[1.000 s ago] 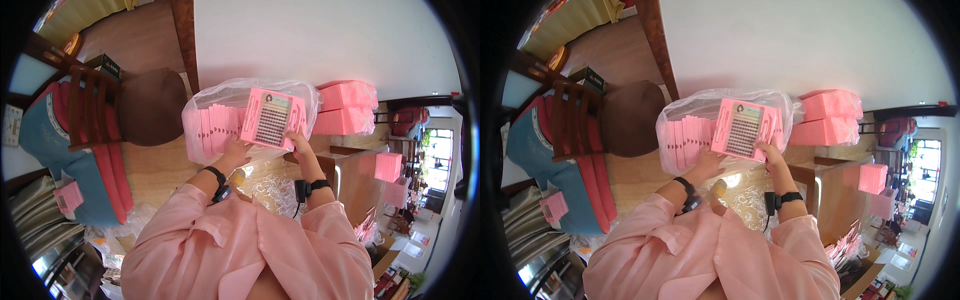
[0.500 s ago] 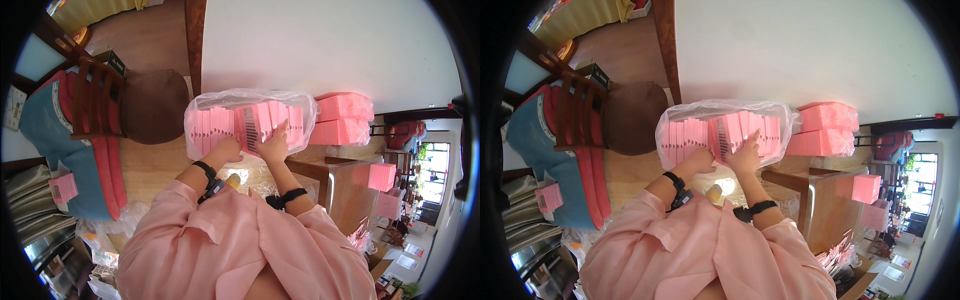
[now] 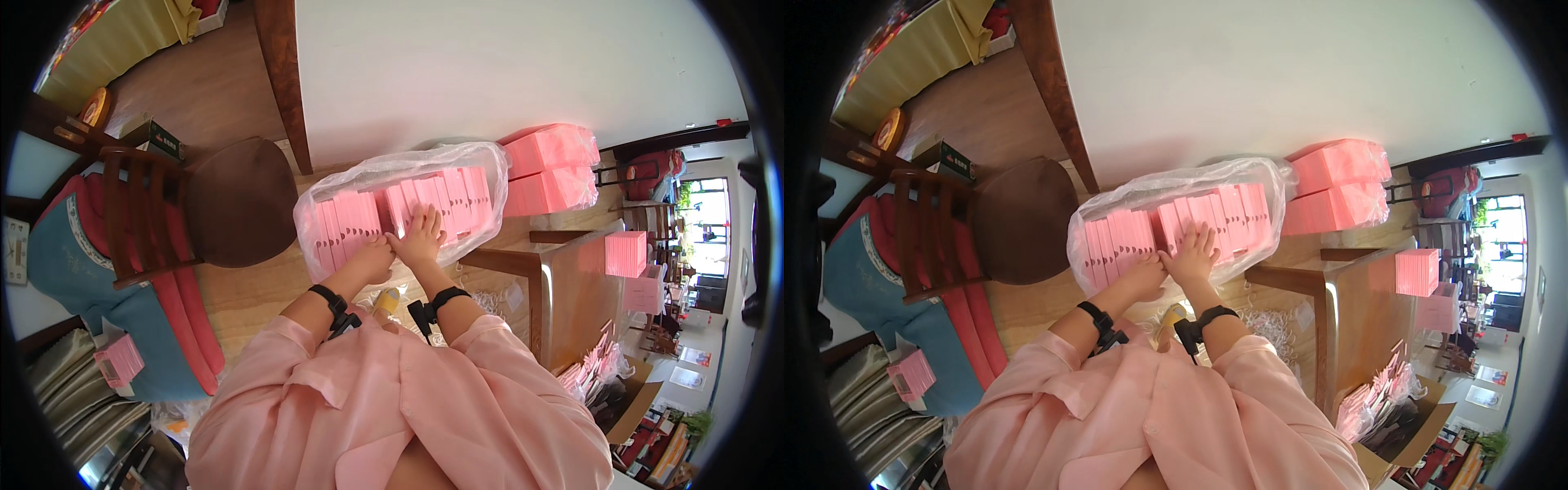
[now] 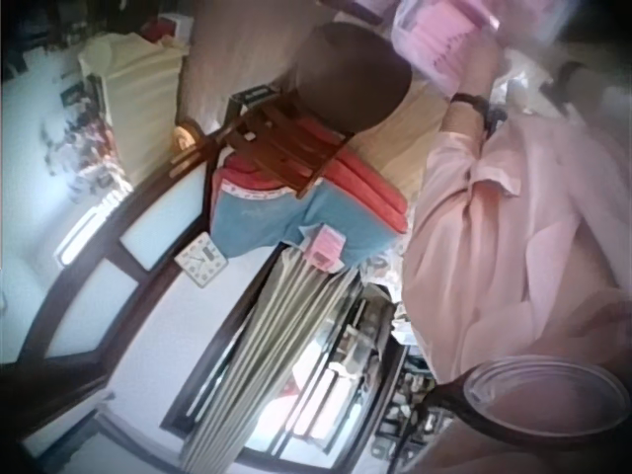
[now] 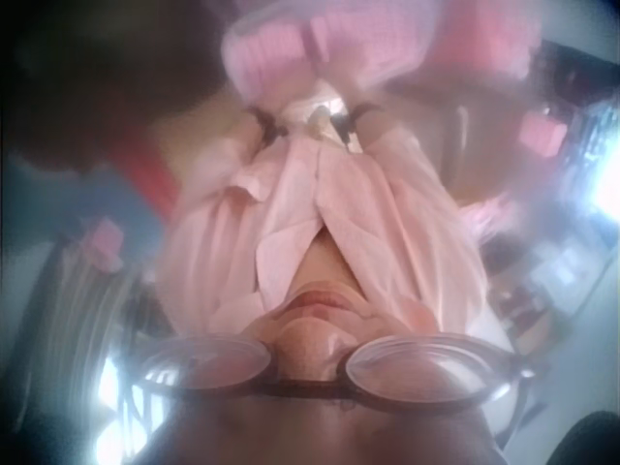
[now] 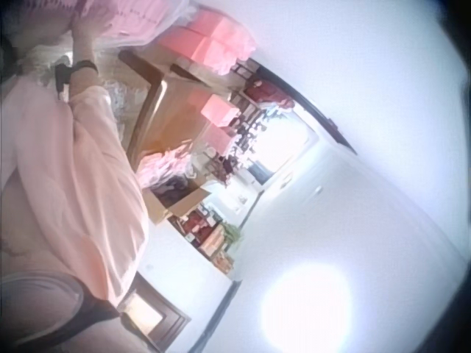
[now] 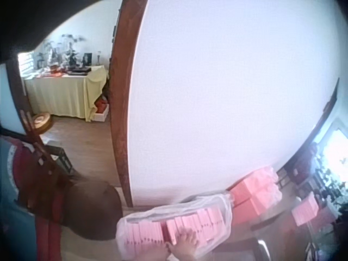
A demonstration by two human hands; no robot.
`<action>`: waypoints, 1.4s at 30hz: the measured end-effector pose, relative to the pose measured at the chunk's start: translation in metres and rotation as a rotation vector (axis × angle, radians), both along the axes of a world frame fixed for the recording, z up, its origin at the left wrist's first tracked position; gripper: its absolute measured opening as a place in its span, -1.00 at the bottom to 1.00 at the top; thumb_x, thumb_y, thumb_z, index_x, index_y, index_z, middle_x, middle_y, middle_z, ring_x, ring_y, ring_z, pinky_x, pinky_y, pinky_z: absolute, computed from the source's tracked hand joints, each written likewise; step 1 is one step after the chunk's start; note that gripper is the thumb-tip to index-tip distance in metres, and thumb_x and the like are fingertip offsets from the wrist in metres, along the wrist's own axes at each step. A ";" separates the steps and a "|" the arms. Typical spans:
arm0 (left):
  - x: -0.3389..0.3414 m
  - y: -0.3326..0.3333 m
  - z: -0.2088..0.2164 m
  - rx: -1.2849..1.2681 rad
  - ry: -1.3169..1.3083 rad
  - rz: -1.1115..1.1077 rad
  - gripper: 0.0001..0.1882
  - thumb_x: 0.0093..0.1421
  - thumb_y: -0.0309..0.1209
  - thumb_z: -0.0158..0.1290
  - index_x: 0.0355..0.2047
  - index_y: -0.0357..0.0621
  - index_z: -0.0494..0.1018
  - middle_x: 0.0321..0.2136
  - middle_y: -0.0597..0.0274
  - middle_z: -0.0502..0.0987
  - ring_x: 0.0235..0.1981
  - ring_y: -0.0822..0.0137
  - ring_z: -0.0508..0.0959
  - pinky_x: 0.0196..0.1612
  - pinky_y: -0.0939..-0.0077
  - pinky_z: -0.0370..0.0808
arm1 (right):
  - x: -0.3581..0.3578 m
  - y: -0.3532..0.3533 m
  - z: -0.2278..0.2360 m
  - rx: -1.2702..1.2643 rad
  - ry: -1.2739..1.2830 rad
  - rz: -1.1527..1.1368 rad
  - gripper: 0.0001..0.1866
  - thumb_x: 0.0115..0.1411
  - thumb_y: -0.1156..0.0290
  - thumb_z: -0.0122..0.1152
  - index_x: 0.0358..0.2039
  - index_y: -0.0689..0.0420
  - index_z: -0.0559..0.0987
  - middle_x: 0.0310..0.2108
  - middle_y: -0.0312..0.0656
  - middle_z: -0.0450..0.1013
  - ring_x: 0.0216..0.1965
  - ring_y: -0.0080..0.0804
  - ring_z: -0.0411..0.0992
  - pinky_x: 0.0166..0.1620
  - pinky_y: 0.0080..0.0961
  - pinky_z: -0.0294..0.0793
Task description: The person unpacks pink paper items from plastic wrap, stacks them, and assembles them with white paper sheets and pink sticks on a table. The person also uses a calculator and writes on a plastic-wrapped stack before continuing assembly.
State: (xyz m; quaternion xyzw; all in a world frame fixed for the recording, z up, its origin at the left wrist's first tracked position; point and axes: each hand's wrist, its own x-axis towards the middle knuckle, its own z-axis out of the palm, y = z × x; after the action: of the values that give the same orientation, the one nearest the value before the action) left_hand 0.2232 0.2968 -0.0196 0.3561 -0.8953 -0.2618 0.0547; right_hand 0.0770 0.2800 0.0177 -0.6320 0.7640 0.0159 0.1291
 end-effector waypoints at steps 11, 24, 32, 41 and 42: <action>-0.032 -0.084 0.006 -0.338 0.144 0.459 -0.51 0.22 -0.26 0.07 0.11 -0.23 0.39 0.07 0.00 0.44 0.13 -0.06 0.37 0.19 0.14 0.33 | -0.003 0.004 -0.064 -0.158 -0.071 0.105 -0.27 0.30 -0.07 -0.04 0.42 -0.11 0.17 0.50 -0.16 -0.09 0.51 0.07 -0.26 0.36 0.41 -0.41; -0.160 -0.232 -0.021 0.833 0.300 0.481 -0.41 0.39 -0.02 -0.08 0.15 -0.32 0.42 0.17 -0.01 0.46 0.17 0.08 0.45 0.24 0.23 0.33 | -0.139 0.032 -0.101 -0.621 -1.854 -1.835 -0.26 0.43 -0.13 -0.22 0.39 0.19 0.13 0.38 -0.04 0.12 0.35 -0.08 0.13 0.37 -0.18 0.11; -0.195 -0.268 -0.033 1.468 0.238 0.622 -0.37 0.41 0.07 -0.14 0.19 -0.22 0.42 0.20 0.11 0.44 0.15 0.26 0.44 0.21 0.30 0.37 | -0.124 0.010 -0.144 -0.623 -2.369 -1.554 -0.20 0.38 -0.28 -0.26 0.36 0.13 0.21 0.28 -0.07 0.27 0.24 -0.12 0.26 0.29 -0.17 0.27; -0.232 -0.292 -0.064 1.397 0.193 0.392 -0.54 0.39 -0.09 -0.10 0.03 -0.19 0.51 -0.09 0.23 0.61 -0.13 0.35 0.58 0.03 0.39 0.50 | -0.171 -0.027 -0.139 -0.797 -2.783 -1.505 -0.15 0.35 -0.37 -0.30 0.33 0.09 0.28 0.23 -0.09 0.33 0.17 -0.12 0.32 0.26 -0.21 0.30; -0.233 -0.294 -0.069 1.345 0.153 0.521 -0.56 0.39 -0.11 -0.10 0.02 -0.19 0.52 -0.10 0.24 0.61 -0.14 0.37 0.57 0.03 0.40 0.49 | -0.177 -0.031 -0.139 -0.756 -2.775 -1.491 -0.15 0.35 -0.36 -0.30 0.33 0.11 0.28 0.24 -0.08 0.32 0.19 -0.11 0.31 0.27 -0.22 0.30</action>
State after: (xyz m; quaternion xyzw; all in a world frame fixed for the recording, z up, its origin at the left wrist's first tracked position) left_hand -0.0103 0.0025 -0.0889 0.4951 -0.4204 -0.7585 -0.0532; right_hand -0.1003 0.2485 -0.1208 -0.3385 -0.1464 0.7788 -0.5074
